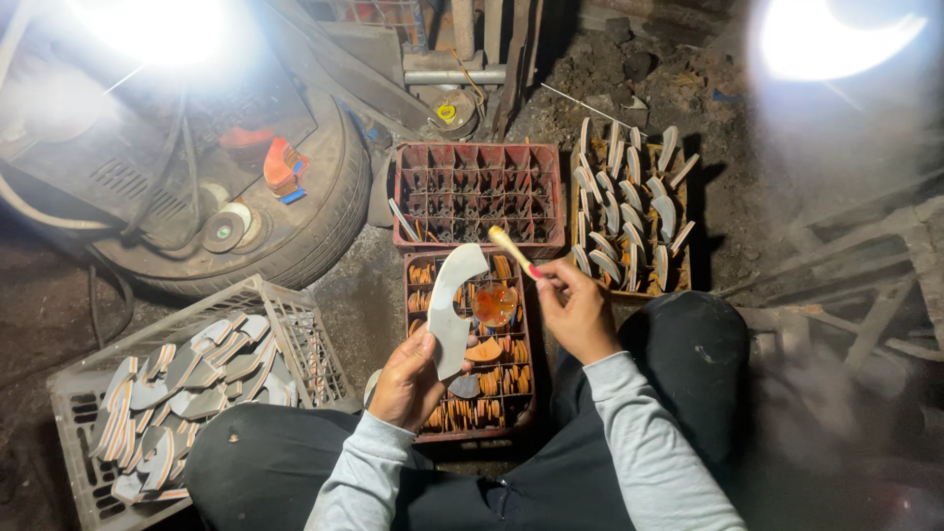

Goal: The person sits on the floor and uses a toothbrush to apply orange paint to the edges of curved shoe parts. They pick up each part from a crate, paint it, and place it into a red crate.

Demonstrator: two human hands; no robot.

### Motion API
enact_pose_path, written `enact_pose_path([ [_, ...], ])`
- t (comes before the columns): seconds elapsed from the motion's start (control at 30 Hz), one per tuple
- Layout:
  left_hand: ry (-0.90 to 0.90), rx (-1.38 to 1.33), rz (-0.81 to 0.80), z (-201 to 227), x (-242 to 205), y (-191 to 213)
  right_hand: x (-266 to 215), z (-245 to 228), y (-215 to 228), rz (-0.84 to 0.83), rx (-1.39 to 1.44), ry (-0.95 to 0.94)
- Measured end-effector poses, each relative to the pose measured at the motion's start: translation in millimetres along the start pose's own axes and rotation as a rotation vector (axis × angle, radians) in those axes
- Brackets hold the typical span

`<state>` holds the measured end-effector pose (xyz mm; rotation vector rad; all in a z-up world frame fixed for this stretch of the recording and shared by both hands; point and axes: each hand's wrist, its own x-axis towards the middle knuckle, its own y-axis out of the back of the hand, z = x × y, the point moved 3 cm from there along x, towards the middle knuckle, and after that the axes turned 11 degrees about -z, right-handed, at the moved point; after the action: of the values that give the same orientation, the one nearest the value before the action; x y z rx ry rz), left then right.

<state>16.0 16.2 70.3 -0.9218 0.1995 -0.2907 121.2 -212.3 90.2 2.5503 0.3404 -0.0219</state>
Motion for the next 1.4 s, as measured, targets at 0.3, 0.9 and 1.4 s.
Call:
enact_pose_path([
  [0.3,0.051,0.001,0.090,3.9,-4.3,6.3,-23.9,-24.1,-33.3,-0.216,0.005,0.356],
  [0.9,0.092,0.043,0.082,8.7,-4.2,6.1,-21.2,-40.1,-18.3,-0.285,-0.010,0.406],
  [1.4,0.147,0.003,-0.012,9.3,-0.6,-1.7,-12.9,-38.3,6.0,-0.340,0.035,0.439],
])
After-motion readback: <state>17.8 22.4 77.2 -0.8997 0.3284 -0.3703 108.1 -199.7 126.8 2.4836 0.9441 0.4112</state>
